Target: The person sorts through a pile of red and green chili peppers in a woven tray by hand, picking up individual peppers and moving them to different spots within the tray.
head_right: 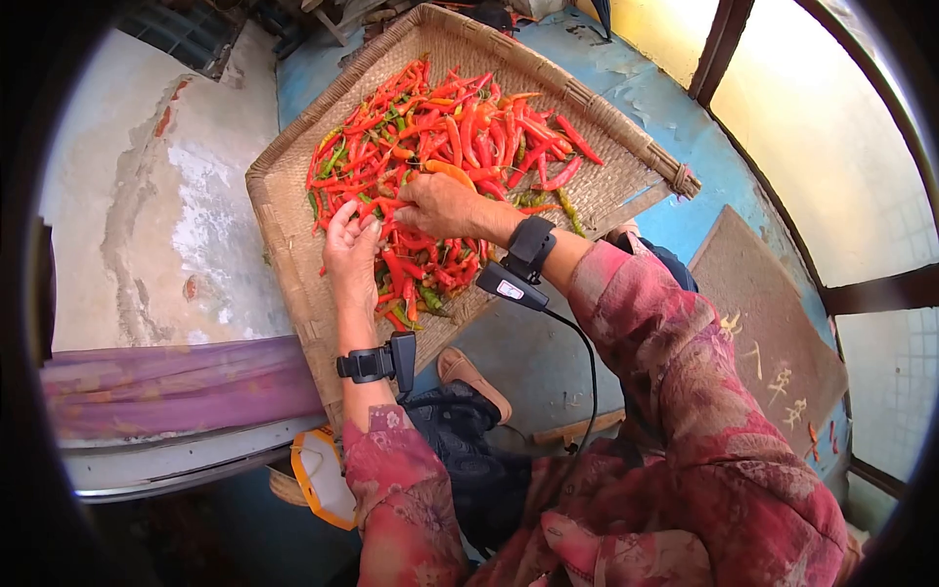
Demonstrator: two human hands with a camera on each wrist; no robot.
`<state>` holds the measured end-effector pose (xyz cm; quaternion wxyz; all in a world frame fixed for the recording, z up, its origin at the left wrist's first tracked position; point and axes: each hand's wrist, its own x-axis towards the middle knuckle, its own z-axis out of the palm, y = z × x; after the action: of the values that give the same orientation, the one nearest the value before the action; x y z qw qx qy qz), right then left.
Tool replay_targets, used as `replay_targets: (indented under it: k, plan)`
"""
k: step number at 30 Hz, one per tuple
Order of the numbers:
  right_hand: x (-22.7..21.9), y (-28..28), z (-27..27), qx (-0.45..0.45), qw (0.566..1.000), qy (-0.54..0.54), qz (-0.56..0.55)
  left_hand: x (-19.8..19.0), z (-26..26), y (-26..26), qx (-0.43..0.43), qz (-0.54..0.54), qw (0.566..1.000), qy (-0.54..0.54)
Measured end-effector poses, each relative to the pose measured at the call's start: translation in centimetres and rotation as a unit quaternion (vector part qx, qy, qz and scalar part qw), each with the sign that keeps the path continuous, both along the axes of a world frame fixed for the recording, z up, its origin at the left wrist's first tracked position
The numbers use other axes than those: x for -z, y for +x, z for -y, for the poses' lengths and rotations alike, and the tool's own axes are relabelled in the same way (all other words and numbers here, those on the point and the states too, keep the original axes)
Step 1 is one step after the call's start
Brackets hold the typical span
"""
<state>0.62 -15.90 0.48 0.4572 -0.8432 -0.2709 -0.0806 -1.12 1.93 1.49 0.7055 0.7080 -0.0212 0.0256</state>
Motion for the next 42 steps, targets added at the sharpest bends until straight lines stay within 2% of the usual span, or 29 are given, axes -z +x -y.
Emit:
replay_targets:
  k: [2,4,5,6,8,9,10,11,13,16,18,20,21,22,24,25,26,27,28,30,31,32,34,35,36,37,40,41,42]
  plan:
    - [-0.3,0.8,0.7,0.031,0.999,-0.039,0.018,-0.3,-0.5,0.2,-0.028,0.007,0.999,0.042]
    - [-1.5,1.0,1.7,0.215,0.975,-0.049,0.035,-0.5,-0.6,0.1,-0.04,0.004,0.999,0.026]
    - [-2.2,1.2,2.5,0.285,0.937,-0.074,0.188,-0.6,-0.7,0.0,-0.041,0.005,0.999,0.027]
    - [-2.6,1.4,3.1,0.347,0.871,-0.097,0.334,-0.6,-0.6,-0.2,-0.042,0.006,0.999,0.029]
    - [-2.7,0.8,2.2,0.344,0.88,-0.078,0.318,-0.7,-0.3,-0.3,-0.031,0.005,0.999,0.039]
    - [-2.4,0.5,1.5,0.205,0.962,-0.07,0.166,-0.8,0.0,-0.3,-0.02,0.007,0.999,0.049]
    - [-2.0,0.2,0.8,0.054,0.997,-0.058,0.006,-1.0,0.4,-0.3,-0.021,0.008,0.999,0.047]
    - [-1.6,-0.4,0.1,0.053,0.997,-0.058,0.006,-1.1,0.7,-0.2,-0.017,0.007,0.999,0.043]
    - [-0.6,-1.5,-0.9,-0.002,0.991,-0.129,-0.036,-1.3,1.0,-0.5,0.003,0.011,0.998,0.056]
    - [0.6,-0.5,-0.6,0.025,0.997,-0.074,-0.008,-1.7,1.4,-0.7,-0.041,0.023,0.999,0.004]
    - [0.5,0.2,-0.2,0.048,0.997,-0.047,0.029,-0.5,-0.5,-0.1,-0.028,0.021,0.998,0.046]
    - [0.3,0.6,0.5,0.088,0.993,-0.071,0.01,1.0,-1.8,0.0,-0.059,0.003,0.967,0.247]
    - [0.3,1.0,0.6,0.127,0.989,-0.073,0.006,1.8,-2.3,0.2,-0.06,0.032,0.952,0.299]
    - [-0.3,1.5,1.2,0.148,0.987,-0.056,-0.004,1.5,-2.0,-0.3,-0.06,0.03,0.952,0.299]
    - [-1.2,1.9,2.0,0.267,0.964,0.0,-0.004,0.8,-1.2,-1.3,0.009,-0.053,0.903,0.426]
    - [-1.5,2.0,2.3,0.266,0.964,0.001,-0.003,1.3,-0.9,-1.8,0.033,-0.023,0.894,0.446]
    - [-1.6,2.0,2.5,0.328,0.933,-0.024,0.145,2.0,-0.9,-1.9,0.045,0.015,0.849,0.526]
    - [-1.7,2.0,2.7,0.383,0.877,-0.049,0.287,2.1,-1.0,-1.9,0.037,0.048,0.827,0.558]
    - [-1.0,2.0,2.6,0.384,0.877,-0.051,0.285,2.1,-0.9,-2.0,0.031,0.08,0.804,0.589]
    - [0.4,2.1,1.7,0.24,0.948,-0.009,0.21,1.1,-1.3,-1.4,0.007,0.048,0.867,0.496]
    - [-0.7,1.0,1.1,0.176,0.983,-0.011,0.042,0.2,-1.4,-1.2,-0.006,0.002,0.895,0.446]
    - [-0.5,0.7,0.5,0.1,0.995,-0.001,-0.023,1.7,-2.3,-0.2,-0.012,0.01,0.955,0.295]
    - [-0.7,-0.7,-0.8,-0.028,0.997,0.044,-0.048,0.1,-1.2,-0.7,-0.037,-0.051,0.995,0.078]
    - [-1.0,-1.4,-1.2,-0.05,0.994,0.056,-0.082,-0.3,-0.8,-0.7,-0.035,-0.053,0.995,0.08]
    - [-1.5,-1.9,-1.6,-0.072,0.988,0.068,-0.117,-0.4,-0.4,-0.7,0.005,-0.037,0.999,0.008]
    - [-0.6,-1.8,-2.0,-0.073,0.992,0.085,-0.062,-0.4,-0.1,-0.8,0.042,-0.021,0.997,-0.066]
    - [-0.9,-1.6,-1.7,-0.017,0.997,0.056,-0.042,-1.1,0.7,-0.9,0.052,-0.045,0.991,-0.115]
    - [-1.2,-1.1,-0.9,-0.012,0.999,0.029,-0.032,-1.4,0.9,-0.9,-0.009,-0.051,0.992,-0.114]
    - [-0.8,0.0,-0.2,-0.002,1.0,0.002,-0.005,-1.2,0.6,-0.8,-0.008,-0.052,0.992,-0.114]
